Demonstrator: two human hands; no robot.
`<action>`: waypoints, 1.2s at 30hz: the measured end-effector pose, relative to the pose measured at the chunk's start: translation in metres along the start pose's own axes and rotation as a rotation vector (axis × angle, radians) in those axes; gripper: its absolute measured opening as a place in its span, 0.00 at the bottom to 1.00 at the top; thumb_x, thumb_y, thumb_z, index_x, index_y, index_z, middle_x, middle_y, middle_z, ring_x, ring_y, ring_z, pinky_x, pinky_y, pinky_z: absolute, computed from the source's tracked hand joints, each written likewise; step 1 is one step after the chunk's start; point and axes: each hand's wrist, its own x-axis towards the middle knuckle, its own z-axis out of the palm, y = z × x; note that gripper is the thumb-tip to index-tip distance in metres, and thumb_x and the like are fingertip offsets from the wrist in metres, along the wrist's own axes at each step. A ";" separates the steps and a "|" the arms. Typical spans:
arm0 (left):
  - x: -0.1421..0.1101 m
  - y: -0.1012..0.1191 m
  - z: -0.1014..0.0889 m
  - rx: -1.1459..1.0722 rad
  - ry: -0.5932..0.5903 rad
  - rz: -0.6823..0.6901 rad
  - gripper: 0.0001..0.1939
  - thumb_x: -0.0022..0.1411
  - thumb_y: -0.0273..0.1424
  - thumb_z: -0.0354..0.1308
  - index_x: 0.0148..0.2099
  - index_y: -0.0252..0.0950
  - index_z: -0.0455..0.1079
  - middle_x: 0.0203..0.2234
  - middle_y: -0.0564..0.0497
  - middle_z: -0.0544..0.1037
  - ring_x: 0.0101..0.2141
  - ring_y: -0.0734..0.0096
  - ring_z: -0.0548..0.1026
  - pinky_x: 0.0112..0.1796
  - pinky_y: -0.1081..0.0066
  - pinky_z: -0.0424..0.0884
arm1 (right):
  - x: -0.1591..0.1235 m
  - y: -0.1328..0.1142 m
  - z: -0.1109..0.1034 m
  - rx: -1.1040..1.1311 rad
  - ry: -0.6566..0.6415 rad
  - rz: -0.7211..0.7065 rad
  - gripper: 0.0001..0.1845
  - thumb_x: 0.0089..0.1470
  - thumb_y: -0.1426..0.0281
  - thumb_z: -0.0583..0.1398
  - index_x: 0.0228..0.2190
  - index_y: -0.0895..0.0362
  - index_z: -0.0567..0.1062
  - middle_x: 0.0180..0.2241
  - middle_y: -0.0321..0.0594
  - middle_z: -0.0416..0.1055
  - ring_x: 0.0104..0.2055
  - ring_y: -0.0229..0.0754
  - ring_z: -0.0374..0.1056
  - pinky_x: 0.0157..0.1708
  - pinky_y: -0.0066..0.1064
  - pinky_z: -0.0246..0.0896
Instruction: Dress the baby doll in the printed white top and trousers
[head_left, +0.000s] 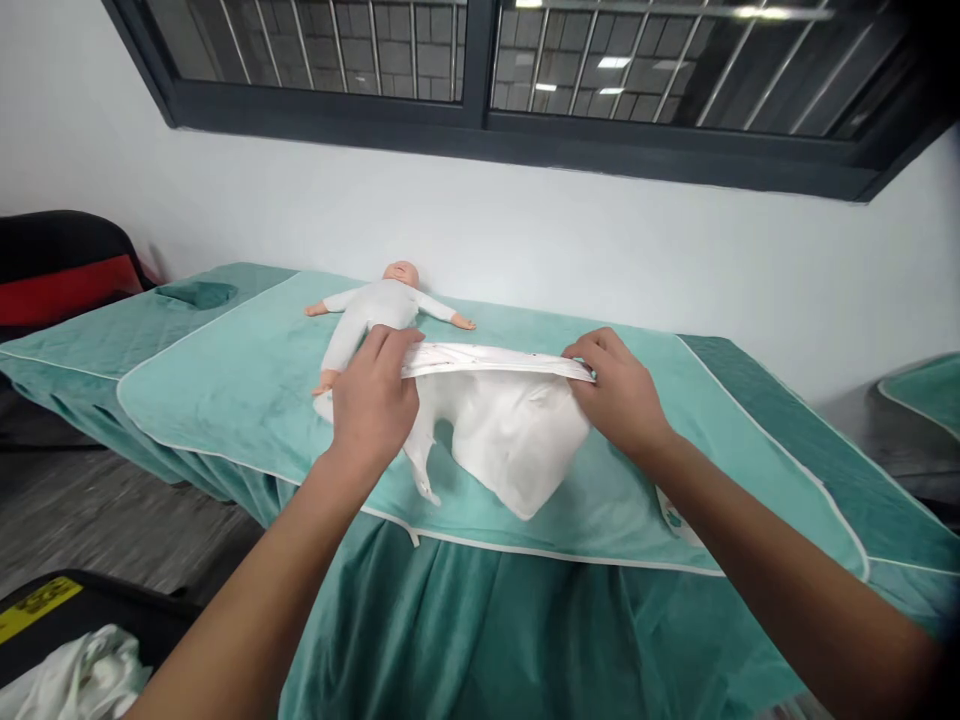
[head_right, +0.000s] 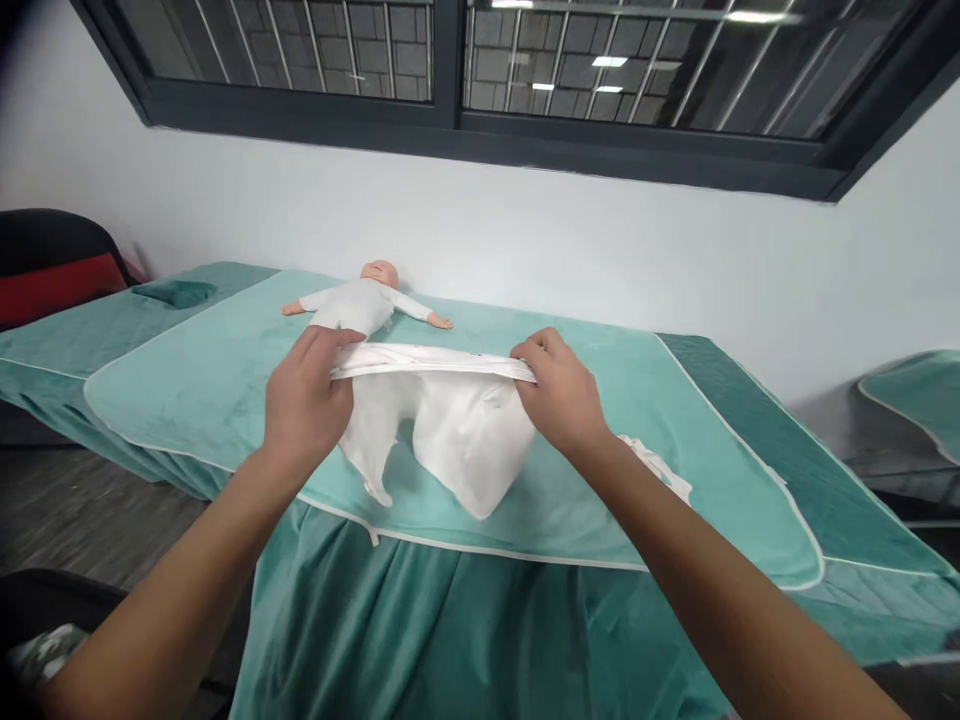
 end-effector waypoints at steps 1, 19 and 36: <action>-0.001 -0.001 0.000 0.017 0.003 -0.016 0.25 0.55 0.17 0.47 0.52 0.39 0.69 0.44 0.49 0.75 0.44 0.62 0.74 0.33 0.69 0.65 | -0.003 0.007 0.000 -0.002 0.011 0.006 0.13 0.52 0.77 0.53 0.34 0.53 0.74 0.41 0.41 0.70 0.40 0.45 0.67 0.37 0.34 0.60; 0.001 -0.014 -0.006 -0.204 -0.043 -0.255 0.13 0.59 0.25 0.51 0.44 0.40 0.72 0.36 0.53 0.80 0.38 0.66 0.76 0.40 0.70 0.68 | -0.018 0.036 -0.005 0.242 0.034 0.210 0.16 0.45 0.77 0.54 0.35 0.53 0.76 0.37 0.37 0.76 0.39 0.44 0.69 0.40 0.33 0.60; -0.015 -0.017 -0.003 0.296 -0.047 -0.174 0.11 0.62 0.28 0.53 0.47 0.41 0.69 0.44 0.49 0.76 0.39 0.62 0.74 0.28 0.69 0.56 | -0.026 0.048 -0.010 -0.312 0.026 0.227 0.15 0.45 0.79 0.53 0.35 0.52 0.70 0.38 0.38 0.67 0.30 0.40 0.61 0.27 0.30 0.46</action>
